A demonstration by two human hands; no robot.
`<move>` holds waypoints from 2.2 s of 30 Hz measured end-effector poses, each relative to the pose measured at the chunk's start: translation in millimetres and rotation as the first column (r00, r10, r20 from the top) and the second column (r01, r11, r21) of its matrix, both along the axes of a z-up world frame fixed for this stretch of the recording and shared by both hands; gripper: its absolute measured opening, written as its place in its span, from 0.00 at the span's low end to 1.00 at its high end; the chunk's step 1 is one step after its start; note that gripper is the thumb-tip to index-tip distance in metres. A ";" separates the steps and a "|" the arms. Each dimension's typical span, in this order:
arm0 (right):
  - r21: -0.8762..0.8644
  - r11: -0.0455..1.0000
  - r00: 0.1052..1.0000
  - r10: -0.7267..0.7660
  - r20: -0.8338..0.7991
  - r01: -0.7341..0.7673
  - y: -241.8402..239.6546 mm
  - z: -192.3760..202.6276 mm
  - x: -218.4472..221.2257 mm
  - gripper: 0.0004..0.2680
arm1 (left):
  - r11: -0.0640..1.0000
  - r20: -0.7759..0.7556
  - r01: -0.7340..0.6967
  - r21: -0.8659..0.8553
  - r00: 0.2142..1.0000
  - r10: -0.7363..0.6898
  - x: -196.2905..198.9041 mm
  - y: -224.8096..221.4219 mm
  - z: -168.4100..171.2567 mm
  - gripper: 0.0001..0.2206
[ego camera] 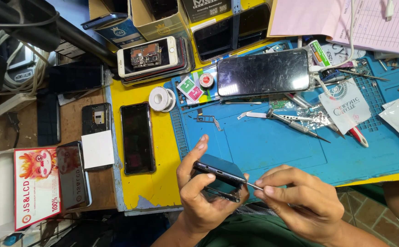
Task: Using a plastic card and metal pry tool to separate the housing of a mobile phone.
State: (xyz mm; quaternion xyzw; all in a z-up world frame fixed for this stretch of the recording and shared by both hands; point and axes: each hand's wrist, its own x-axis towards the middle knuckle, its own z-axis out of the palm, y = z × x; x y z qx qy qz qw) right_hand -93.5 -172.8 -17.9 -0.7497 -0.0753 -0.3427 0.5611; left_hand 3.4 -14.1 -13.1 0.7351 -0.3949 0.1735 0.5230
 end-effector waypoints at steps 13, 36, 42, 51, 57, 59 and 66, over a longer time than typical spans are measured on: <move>-0.146 0.985 0.996 0.088 -0.030 -0.091 -1.7 29.3 6.2 0.07 | 0.999 -0.016 0.023 -0.036 1.000 -0.023 -1.0 4.2 1.2 0.26; -0.577 0.808 0.961 -0.058 -0.272 -0.115 -17.1 13.9 -16.5 0.14 | 0.999 0.008 -0.006 -0.047 1.000 0.007 -2.8 -1.8 -3.0 0.27; -0.659 0.736 0.969 -0.019 -0.248 -0.154 -18.6 10.7 -15.9 0.14 | 0.999 0.005 0.005 -0.038 1.000 -0.004 -0.8 1.0 -0.7 0.27; -0.952 0.302 0.996 0.050 0.069 0.051 -25.4 35.7 -6.1 0.11 | 0.999 0.019 -0.026 -0.045 0.999 0.027 -2.7 1.5 -5.6 0.28; -0.754 0.625 0.978 0.085 -0.193 -0.203 -27.3 10.9 -18.4 0.15 | 0.998 0.013 -0.033 -0.047 0.999 0.034 -4.6 1.1 -8.5 0.27; -0.670 0.727 0.985 0.055 -0.161 -0.150 -23.0 16.1 -13.8 0.13 | 0.999 0.000 0.022 -0.026 1.000 -0.022 -4.8 3.0 -7.4 0.28; -0.536 0.824 0.946 -0.002 -0.324 -0.182 -20.1 22.5 -4.5 0.10 | 0.998 0.049 -0.038 -0.049 0.998 0.041 -1.8 -2.4 -7.2 0.27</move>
